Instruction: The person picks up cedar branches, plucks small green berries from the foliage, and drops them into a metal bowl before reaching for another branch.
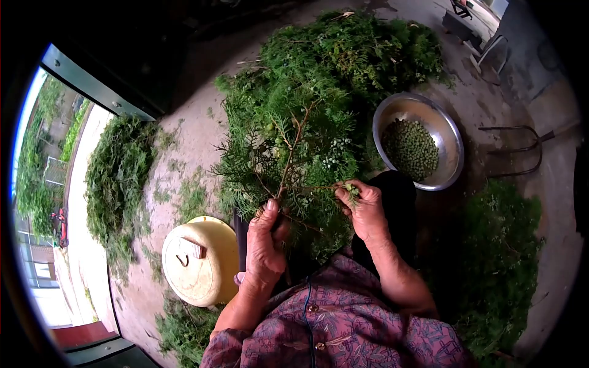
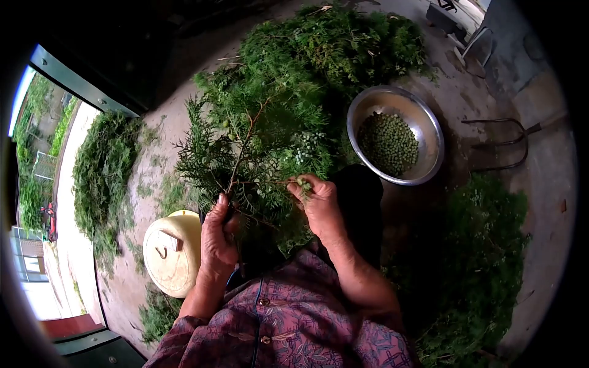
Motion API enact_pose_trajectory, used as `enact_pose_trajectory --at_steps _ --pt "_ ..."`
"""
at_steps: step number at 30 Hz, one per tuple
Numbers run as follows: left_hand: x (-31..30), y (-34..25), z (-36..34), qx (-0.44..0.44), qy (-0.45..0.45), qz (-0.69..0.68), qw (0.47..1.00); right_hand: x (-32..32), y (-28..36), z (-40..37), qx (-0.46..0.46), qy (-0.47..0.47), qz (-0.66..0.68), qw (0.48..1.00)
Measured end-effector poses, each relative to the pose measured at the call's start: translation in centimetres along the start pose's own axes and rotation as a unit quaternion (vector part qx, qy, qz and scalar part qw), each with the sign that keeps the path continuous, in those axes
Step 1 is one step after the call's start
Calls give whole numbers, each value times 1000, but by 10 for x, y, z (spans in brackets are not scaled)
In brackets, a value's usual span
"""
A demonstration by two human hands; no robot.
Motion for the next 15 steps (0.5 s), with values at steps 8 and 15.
enact_pose_trajectory --at_steps 8,15 --pt "-12 -11 -4 26 -46 22 998 -40 12 12 -40 -111 -73 990" --pt "-6 -16 -3 35 -12 -10 999 -12 29 9 45 49 264 962"
Point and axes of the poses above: each hand's wrist, its own z-axis towards the middle knuckle, its own x-axis out of the palm, y = z × x, the point moved 7 cm from there along z, towards the middle knuckle, and after that the axes turned 3 degrees about z, right-handed, at the moved point
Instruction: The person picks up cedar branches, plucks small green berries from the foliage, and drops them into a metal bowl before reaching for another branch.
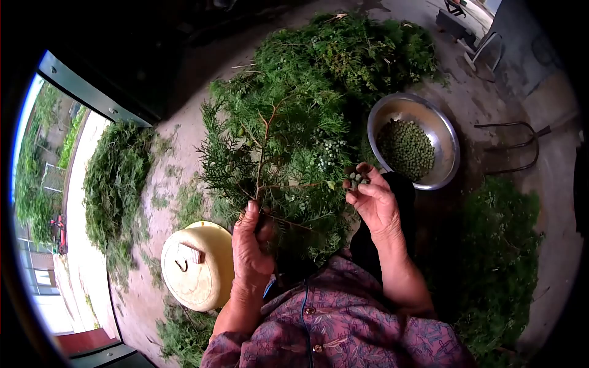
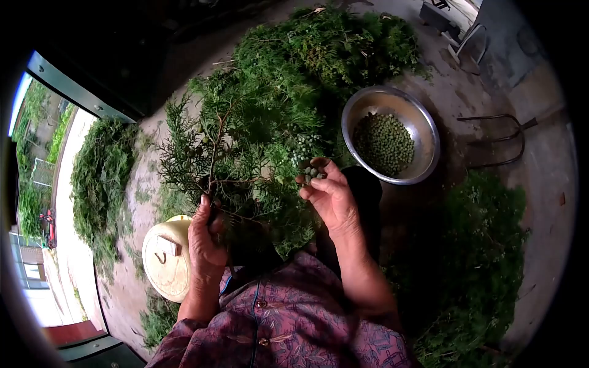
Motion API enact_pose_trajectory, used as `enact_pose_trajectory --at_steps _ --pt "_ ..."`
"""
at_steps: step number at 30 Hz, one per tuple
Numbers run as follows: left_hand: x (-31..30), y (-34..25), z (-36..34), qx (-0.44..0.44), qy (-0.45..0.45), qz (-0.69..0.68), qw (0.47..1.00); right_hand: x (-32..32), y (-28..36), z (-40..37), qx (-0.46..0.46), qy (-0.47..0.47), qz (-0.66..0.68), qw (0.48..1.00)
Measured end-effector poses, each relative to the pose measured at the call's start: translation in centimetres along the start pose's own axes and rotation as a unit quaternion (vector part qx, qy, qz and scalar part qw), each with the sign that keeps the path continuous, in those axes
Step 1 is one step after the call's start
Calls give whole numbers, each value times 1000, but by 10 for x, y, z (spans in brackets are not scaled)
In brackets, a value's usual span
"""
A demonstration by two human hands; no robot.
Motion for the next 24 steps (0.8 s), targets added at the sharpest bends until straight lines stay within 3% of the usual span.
enact_pose_trajectory --at_steps 3,6,8,10,13,17,18,22,24 --pt "-3 3 4 -11 -5 -1 1000 0 -1 2 -11 63 45 997" --pt "-4 8 6 -17 -26 -10 999 -5 -3 -1 -11 73 -43 996" --pt "0 6 3 -31 -35 -30 998 2 6 -8 -61 57 -177 981" --pt "1 5 1 -39 -41 -36 998 12 14 -10 -142 56 -330 932" --pt "2 5 3 -44 -37 -28 998 21 12 -13 -211 49 -452 865" --pt "0 8 5 -48 -17 -26 998 37 7 -15 -220 69 -512 827" --pt "0 8 5 -49 -15 -24 998 44 9 -17 -268 73 -565 777" --pt "-1 8 3 -52 -25 -26 998 38 5 -14 -295 62 -542 784" --pt "-2 11 3 -60 -30 -19 998 20 4 -9 -220 -3 -412 884"
Point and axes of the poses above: each hand's wrist, its own z-axis towards the middle knuckle, its own x-axis out of the palm, y = z × x, the point moved 7 cm from there along z, towards the middle knuckle, and after that the axes turned 3 degrees about z, right-handed, at the moved point
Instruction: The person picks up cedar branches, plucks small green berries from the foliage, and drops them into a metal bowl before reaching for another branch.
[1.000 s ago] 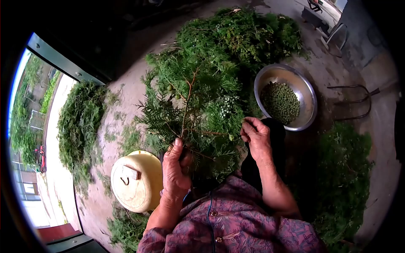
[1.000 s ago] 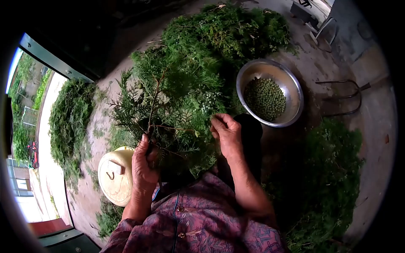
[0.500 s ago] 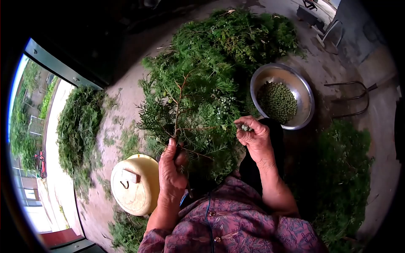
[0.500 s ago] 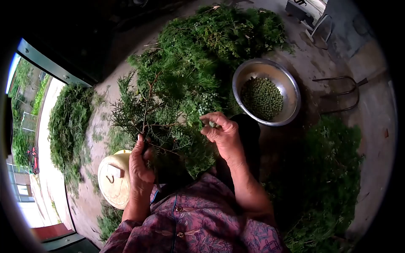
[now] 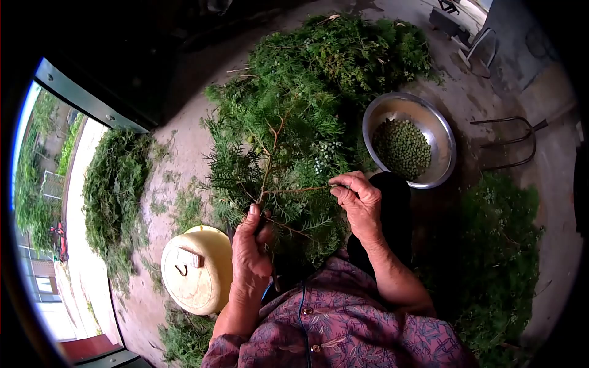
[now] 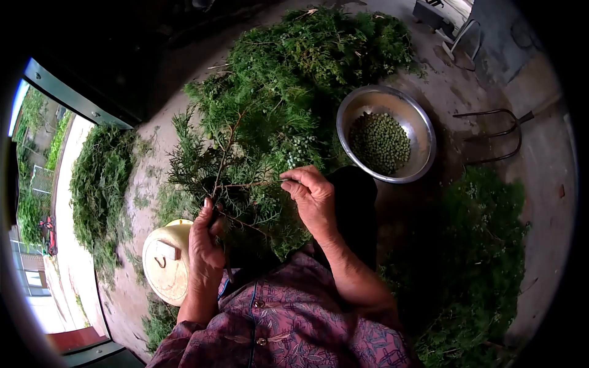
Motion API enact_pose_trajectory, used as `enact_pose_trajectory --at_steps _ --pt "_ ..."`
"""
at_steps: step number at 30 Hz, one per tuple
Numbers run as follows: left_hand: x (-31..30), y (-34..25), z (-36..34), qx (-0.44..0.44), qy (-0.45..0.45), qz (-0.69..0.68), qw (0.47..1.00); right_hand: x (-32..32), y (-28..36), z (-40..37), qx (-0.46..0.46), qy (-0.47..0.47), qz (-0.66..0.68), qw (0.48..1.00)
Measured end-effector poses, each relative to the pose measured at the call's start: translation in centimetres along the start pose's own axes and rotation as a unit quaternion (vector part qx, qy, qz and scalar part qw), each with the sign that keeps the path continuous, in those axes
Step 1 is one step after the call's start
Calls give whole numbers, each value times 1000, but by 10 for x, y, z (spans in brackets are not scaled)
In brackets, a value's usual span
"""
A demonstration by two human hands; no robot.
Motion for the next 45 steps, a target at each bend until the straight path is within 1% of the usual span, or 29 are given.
enact_pose_trajectory --at_steps 1,2,5,8,12,15,18,21,24,27,28,31,32,35,36,39,40,42,44,45 --pt "1 3 -2 -4 5 9 1000 -4 -10 -1 58 -27 71 995" --pt "4 6 -3 -8 10 19 1000 -4 -25 -2 136 -32 196 971" --pt "5 11 -2 -10 35 39 999 -5 -34 -5 166 -59 303 937" --pt "11 18 -6 -36 47 28 998 -8 -35 -6 182 -97 319 925" --pt "20 21 -14 -40 52 70 995 -12 -37 -8 176 -147 303 925" --pt "19 23 -14 -38 53 83 994 -10 -39 -11 204 -168 345 901" --pt "20 23 -17 -38 59 100 992 -14 -40 -12 189 -185 292 919" --pt "20 26 -17 -29 59 105 992 -20 -36 -10 137 -173 194 956" --pt "16 28 -15 -31 61 108 992 -20 -49 -11 184 -201 209 939" --pt "14 9 -23 45 2 112 993 -45 -65 -6 165 -263 276 910" --pt "18 4 -28 43 36 131 990 -42 -58 -9 214 -245 233 916" --pt "15 5 -24 23 43 96 994 -22 -37 -5 234 -206 253 916" --pt "13 7 -22 10 8 72 997 -18 -46 0 226 -164 337 899" --pt "0 1 -11 38 -8 62 997 -25 -43 4 209 -95 412 882" --pt "-4 1 -9 22 2 48 999 -29 -43 4 203 -93 420 880" --pt "-7 2 -4 7 9 16 1000 -32 -45 -4 208 -48 402 891" --pt "-6 2 -4 7 -1 24 1000 -32 -44 -7 208 -48 343 915" --pt "-3 2 -6 7 -21 40 999 -27 -29 -9 178 -21 264 948" --pt "-6 1 -4 10 -5 28 1000 -25 -21 -12 150 -2 198 969" --pt "-6 1 -3 12 3 22 1000 -24 -14 -11 113 3 129 985"
Point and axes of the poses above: each hand's wrist, its own z-axis towards the middle knuckle, its own x-axis out of the palm, y = z × x, the point moved 7 cm from there along z, towards the middle knuckle, and after that the axes turned 3 degrees about z, right-handed, at the moved point
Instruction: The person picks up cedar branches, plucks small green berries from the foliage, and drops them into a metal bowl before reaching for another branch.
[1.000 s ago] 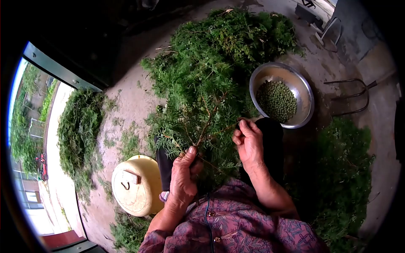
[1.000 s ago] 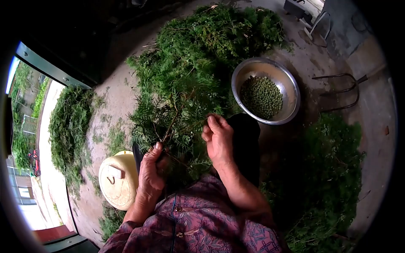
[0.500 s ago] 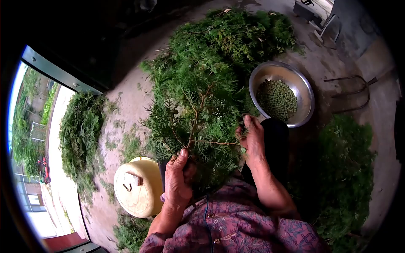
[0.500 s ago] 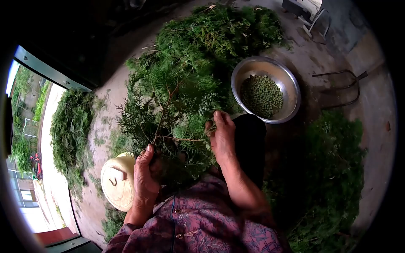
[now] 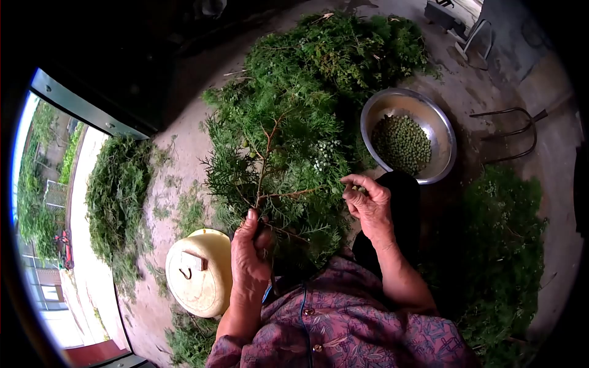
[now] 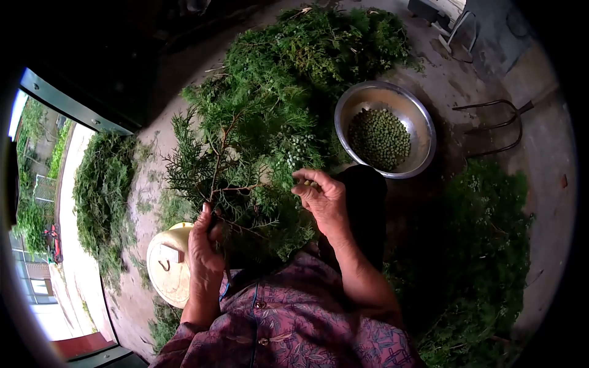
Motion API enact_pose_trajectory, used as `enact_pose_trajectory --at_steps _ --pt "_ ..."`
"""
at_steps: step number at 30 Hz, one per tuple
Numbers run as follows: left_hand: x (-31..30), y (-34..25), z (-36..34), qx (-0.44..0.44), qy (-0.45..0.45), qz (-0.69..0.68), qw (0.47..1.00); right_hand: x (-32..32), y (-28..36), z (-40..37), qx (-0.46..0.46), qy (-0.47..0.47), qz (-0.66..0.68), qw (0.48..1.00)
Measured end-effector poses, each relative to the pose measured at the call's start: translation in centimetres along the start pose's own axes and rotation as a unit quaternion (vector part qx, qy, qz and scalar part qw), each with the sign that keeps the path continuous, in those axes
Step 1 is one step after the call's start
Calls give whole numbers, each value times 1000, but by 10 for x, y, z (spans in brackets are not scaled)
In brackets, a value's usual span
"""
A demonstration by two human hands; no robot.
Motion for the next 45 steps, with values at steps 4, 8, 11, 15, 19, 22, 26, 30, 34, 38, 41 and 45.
enact_pose_trajectory --at_steps 4,8,11,15,19,22,26,30,34,38,41,45 --pt "5 0 -1 -7 15 0 1000 21 24 -3 -156 5 -281 947" --pt "7 5 -3 -21 13 54 998 8 19 0 -134 -129 -183 965" --pt "3 4 -1 -16 10 13 1000 -30 10 17 -68 -201 25 977" --pt "-3 -3 7 -20 -9 -44 999 -32 -2 22 59 -141 194 969" --pt "0 -14 16 -21 73 -84 994 -12 -2 14 74 -20 314 946" --pt "3 -22 21 -7 82 -112 990 0 2 3 105 90 234 962" --pt "4 -24 24 7 0 -128 992 17 -14 -20 250 157 41 955" --pt "10 -25 27 13 89 -138 986 37 -38 -36 306 171 42 936" --pt "9 -24 29 8 61 -134 989 51 -40 -36 277 150 173 933" --pt "7 -21 33 10 54 -137 989 61 -46 -34 263 137 155 942" --pt "11 -22 28 16 80 -103 991 51 -34 -29 188 111 -50 975" --pt "8 -30 24 38 31 -119 992 20 27 -14 -95 -20 -323 942"
Point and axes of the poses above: each hand's wrist, its own z-axis towards the middle knuckle, its own x-axis out of the palm, y = z × x, the point moved 7 cm from there along z, towards the middle knuckle, and after that the axes turned 3 degrees about z, right-handed, at the moved point
